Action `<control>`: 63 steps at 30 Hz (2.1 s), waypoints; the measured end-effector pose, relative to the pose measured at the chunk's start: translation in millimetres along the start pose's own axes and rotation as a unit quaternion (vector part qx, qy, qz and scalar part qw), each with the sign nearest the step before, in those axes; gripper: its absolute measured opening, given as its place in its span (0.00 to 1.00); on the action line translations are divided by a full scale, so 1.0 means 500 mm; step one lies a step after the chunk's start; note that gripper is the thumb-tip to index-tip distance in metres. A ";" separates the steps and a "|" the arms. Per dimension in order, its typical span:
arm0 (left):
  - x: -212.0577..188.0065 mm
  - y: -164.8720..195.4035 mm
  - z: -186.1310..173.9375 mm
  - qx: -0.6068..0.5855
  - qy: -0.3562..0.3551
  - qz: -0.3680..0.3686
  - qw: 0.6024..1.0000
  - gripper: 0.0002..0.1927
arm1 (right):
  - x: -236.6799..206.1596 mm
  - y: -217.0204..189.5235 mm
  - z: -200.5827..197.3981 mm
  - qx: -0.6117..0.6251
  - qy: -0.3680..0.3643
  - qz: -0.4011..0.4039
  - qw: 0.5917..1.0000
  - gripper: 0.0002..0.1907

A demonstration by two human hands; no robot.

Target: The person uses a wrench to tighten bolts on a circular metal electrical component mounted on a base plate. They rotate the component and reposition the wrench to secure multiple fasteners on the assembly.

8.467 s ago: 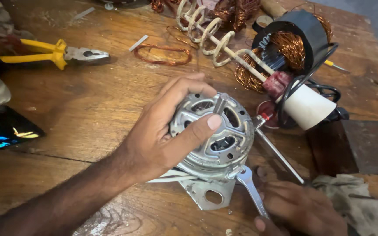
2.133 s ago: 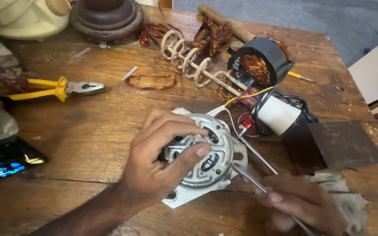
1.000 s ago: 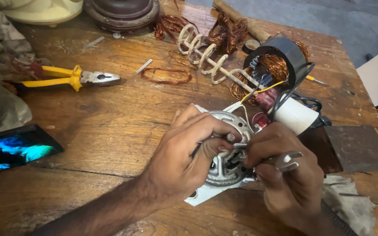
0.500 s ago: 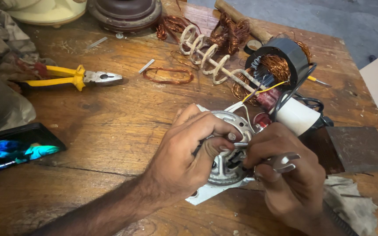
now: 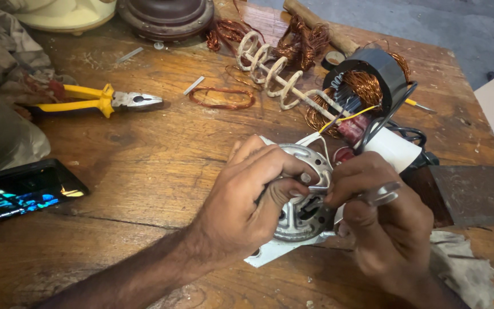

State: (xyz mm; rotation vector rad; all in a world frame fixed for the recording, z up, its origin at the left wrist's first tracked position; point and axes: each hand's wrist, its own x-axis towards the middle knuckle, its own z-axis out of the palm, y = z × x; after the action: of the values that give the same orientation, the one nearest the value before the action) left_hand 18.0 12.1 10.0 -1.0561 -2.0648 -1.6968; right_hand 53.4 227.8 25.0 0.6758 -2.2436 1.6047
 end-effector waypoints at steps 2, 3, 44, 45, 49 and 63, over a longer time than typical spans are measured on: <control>-0.001 0.000 0.000 0.017 0.005 0.013 1.000 0.13 | 0.003 0.000 -0.002 -0.105 -0.036 -0.084 0.990 0.10; -0.001 -0.001 0.000 0.026 0.008 0.020 0.999 0.12 | 0.004 0.000 -0.002 -0.157 -0.054 -0.126 0.978 0.09; -0.008 0.004 0.007 0.058 0.029 0.025 0.998 0.08 | 0.011 -0.011 -0.002 -0.092 -0.045 -0.047 0.994 0.11; -0.007 0.002 0.008 0.057 0.024 0.024 0.998 0.04 | 0.005 -0.012 -0.004 -0.087 -0.043 -0.011 0.995 0.10; -0.018 -0.008 0.009 0.058 0.034 0.038 0.997 0.02 | -0.004 0.024 -0.019 -0.100 -0.038 -0.017 0.994 0.08; -0.025 -0.011 0.009 0.037 0.024 0.035 0.998 0.03 | -0.047 0.150 -0.030 -0.046 0.109 0.083 0.990 0.21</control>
State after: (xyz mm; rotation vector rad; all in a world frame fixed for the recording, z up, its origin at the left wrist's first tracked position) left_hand 24.0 11.4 -3.1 -1.0418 -2.0209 -1.5832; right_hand 32.6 266.4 -41.8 0.2803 -2.2426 1.5532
